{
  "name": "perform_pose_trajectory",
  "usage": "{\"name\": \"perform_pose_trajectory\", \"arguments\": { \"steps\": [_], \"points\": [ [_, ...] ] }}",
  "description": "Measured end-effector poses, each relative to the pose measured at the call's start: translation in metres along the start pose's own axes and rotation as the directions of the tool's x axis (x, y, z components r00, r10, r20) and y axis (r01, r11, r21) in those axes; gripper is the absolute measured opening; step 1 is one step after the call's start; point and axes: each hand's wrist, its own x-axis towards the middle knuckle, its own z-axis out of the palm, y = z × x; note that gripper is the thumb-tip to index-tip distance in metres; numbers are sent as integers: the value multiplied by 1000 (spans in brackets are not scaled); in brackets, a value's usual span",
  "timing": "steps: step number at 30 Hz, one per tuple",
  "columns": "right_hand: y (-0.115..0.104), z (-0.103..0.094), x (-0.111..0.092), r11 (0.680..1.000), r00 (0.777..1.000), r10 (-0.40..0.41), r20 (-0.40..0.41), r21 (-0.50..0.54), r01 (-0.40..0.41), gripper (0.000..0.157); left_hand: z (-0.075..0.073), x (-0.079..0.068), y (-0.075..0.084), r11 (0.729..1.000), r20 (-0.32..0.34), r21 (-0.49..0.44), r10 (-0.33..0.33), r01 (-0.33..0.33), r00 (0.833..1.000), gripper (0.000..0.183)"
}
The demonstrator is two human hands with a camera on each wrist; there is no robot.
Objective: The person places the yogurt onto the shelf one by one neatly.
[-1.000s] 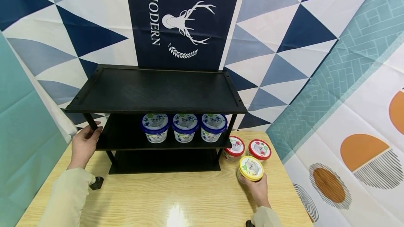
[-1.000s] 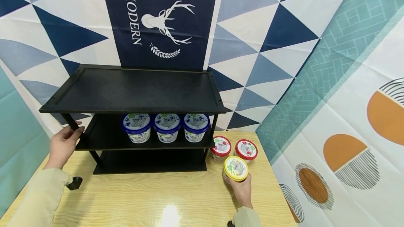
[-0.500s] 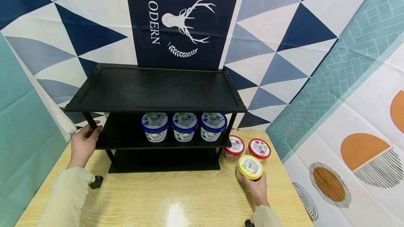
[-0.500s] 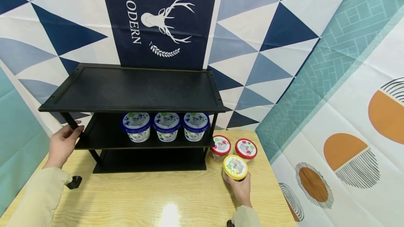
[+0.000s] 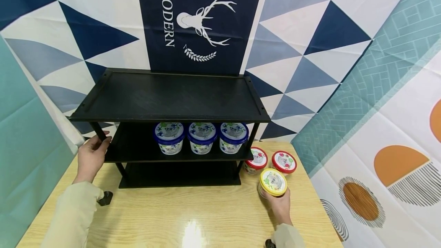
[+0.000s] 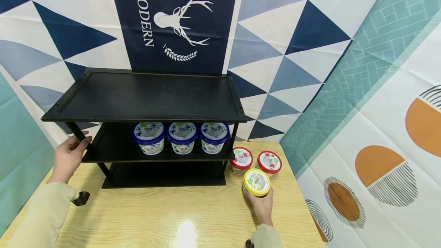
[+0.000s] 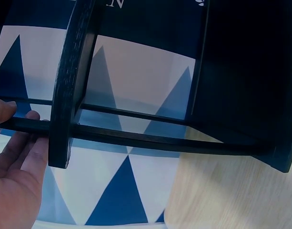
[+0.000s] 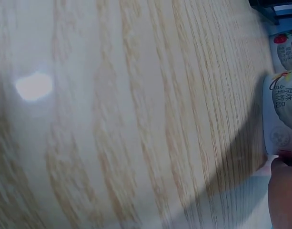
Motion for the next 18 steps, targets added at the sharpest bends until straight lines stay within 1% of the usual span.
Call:
{"name": "perform_pose_trajectory", "arguments": {
  "steps": [10,18],
  "points": [
    [2,2,3,1000,1000,9,2,-6,-9,104,1,0,-1,1000,-6,-14,0,0,1000,28],
    [3,4,3,1000,1000,-9,-18,24,10,98,0,1,-1,1000,5,-14,-22,22,1000,31]
  ]
}}
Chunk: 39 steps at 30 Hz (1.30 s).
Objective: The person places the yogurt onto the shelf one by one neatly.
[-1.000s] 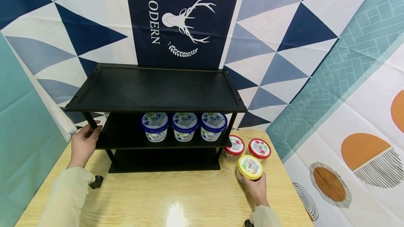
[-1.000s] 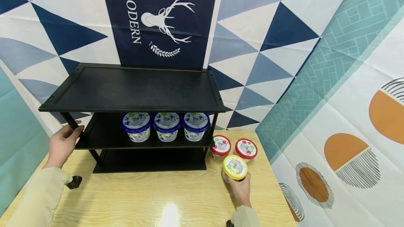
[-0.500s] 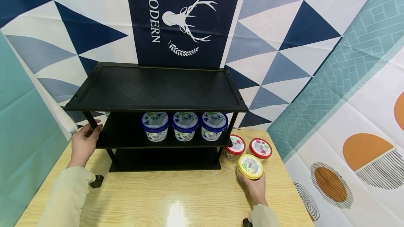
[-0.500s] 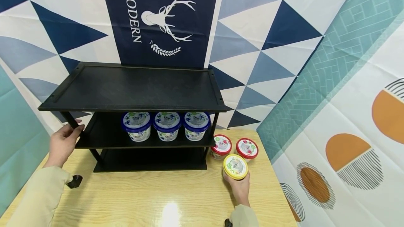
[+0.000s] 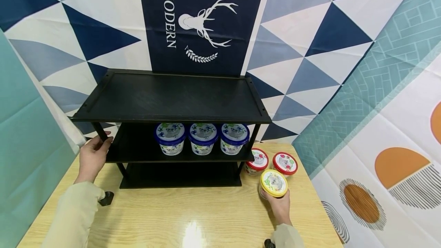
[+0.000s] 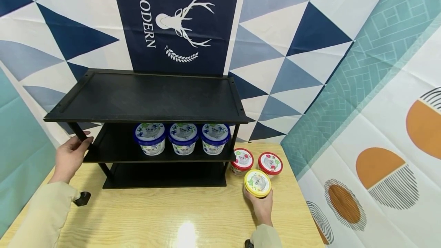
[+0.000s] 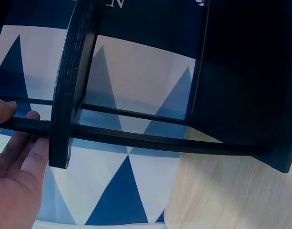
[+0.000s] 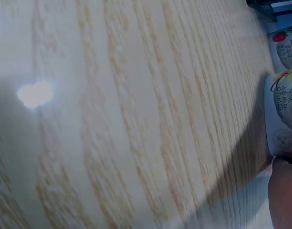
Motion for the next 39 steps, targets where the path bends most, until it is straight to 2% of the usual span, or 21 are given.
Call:
{"name": "perform_pose_trajectory", "arguments": {
  "steps": [11,16,22,32,39],
  "points": [
    [-8,-6,-3,1000,1000,-10,17,-9,10,95,1,0,0,1000,-4,-5,6,-6,1000,30],
    [-19,-10,-3,999,998,-51,28,-16,51,93,0,-1,0,1000,-1,-1,18,-18,1000,30],
    [-40,-16,-4,997,994,-73,80,-25,76,93,-2,-1,1,1000,5,1,22,-22,1000,30],
    [-72,-22,-7,983,981,-185,66,8,185,87,-2,-1,2,1000,18,-2,26,-26,1000,31],
    [-95,-27,-9,951,953,-296,63,106,289,85,-1,-1,1,999,16,2,33,-33,999,28]
  ]
}}
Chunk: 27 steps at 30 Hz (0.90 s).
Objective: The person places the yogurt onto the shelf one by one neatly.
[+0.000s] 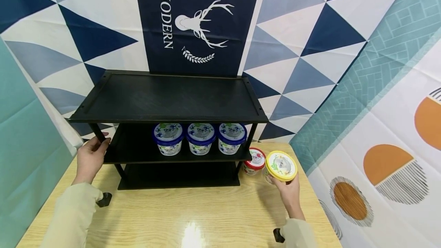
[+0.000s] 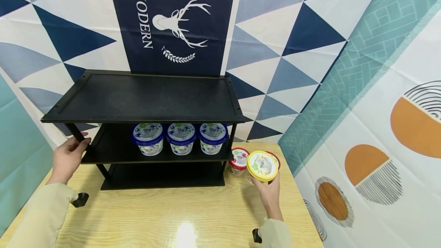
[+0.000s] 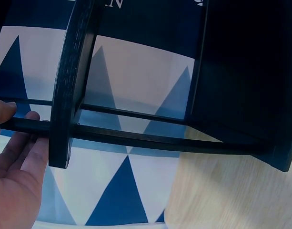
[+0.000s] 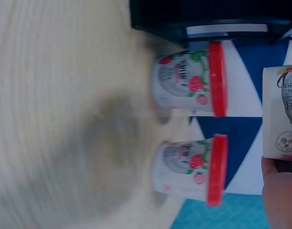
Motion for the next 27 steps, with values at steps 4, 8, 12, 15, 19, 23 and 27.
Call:
{"name": "perform_pose_trajectory", "arguments": {
  "steps": [4,8,12,15,19,23,27],
  "points": [
    [-11,0,2,998,999,-52,6,32,51,81,-1,0,0,1000,1,5,2,-2,1000,28],
    [-21,0,5,992,994,-104,14,73,103,79,-1,-1,0,1000,-2,6,2,-2,1000,29],
    [-28,0,6,986,990,-142,15,85,140,78,0,-1,0,1000,0,6,0,0,1000,29],
    [-36,1,6,986,989,-151,11,73,150,75,-1,0,0,1000,10,10,-5,5,1000,30],
    [-46,2,7,987,989,-146,2,64,146,76,-2,0,0,1000,20,14,-8,8,1000,32],
    [-58,3,9,989,990,-140,-6,51,140,77,-2,0,0,1000,18,11,-10,10,1000,32],
    [-69,4,10,984,987,-163,0,73,163,76,-1,-1,1,1000,0,3,-17,17,1000,30]
  ]
}}
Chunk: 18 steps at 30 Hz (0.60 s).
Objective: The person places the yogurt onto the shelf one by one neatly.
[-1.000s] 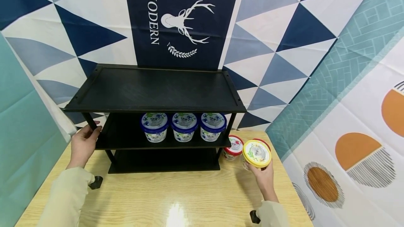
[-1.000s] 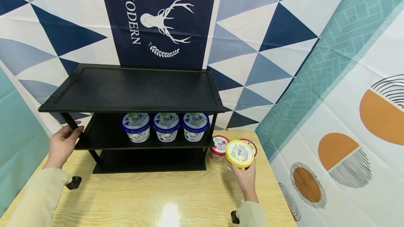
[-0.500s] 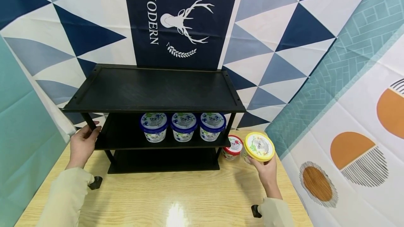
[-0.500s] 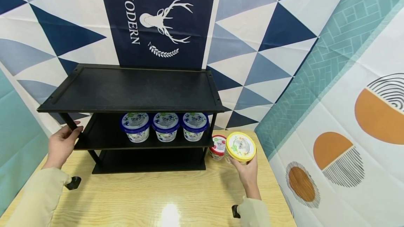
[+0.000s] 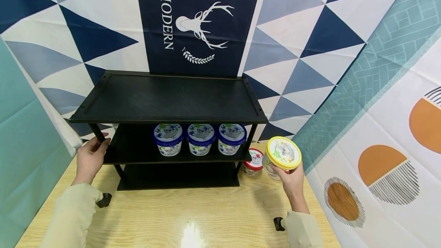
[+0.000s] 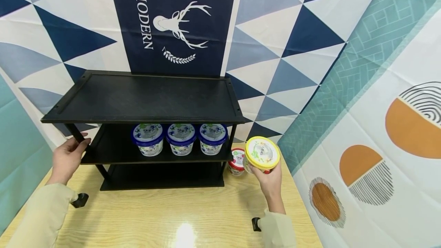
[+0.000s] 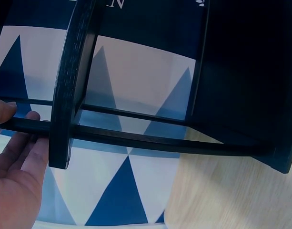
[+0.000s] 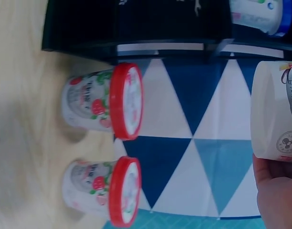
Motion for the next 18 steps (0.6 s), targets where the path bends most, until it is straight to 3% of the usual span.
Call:
{"name": "perform_pose_trajectory", "arguments": {
  "steps": [18],
  "points": [
    [-44,7,14,983,988,-152,17,108,150,67,1,1,-2,1000,-16,-10,4,-4,1000,33]
  ]
}}
